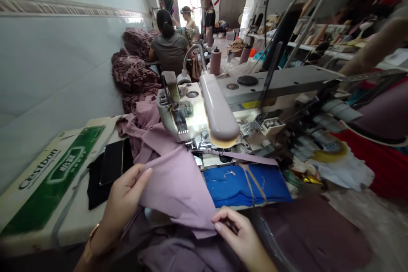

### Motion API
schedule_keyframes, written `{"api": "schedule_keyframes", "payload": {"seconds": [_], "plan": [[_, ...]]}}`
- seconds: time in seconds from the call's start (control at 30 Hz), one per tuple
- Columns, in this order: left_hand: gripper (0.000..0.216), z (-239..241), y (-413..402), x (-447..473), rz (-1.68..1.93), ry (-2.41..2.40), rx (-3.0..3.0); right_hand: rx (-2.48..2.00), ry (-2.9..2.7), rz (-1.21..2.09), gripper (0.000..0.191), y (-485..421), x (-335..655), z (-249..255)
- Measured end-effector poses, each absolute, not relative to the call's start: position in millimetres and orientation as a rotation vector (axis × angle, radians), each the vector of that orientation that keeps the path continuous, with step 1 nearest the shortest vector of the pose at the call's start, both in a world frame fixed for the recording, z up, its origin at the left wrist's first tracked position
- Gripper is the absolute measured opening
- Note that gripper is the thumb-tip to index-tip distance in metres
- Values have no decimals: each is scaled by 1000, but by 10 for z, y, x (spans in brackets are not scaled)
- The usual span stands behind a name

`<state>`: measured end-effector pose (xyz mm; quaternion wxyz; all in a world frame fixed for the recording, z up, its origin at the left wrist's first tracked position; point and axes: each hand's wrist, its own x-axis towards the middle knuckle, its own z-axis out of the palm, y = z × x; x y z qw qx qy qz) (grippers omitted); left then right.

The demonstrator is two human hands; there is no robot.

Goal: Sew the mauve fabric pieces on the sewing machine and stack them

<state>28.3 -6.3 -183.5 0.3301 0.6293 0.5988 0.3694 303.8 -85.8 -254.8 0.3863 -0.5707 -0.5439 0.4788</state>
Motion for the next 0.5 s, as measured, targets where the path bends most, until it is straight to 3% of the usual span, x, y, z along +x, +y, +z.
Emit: {"api": "schedule_keyframes", "payload": {"seconds": [0.4, 0.5], "plan": [[23, -1544, 655, 136, 1137, 1531, 1776, -1359, -1515, 1123, 15, -394, 2808, -2512], [23, -1438, 816, 121, 1150, 1539, 1883, -1305, -1445, 1156, 24, -246, 2722, -2477]]}}
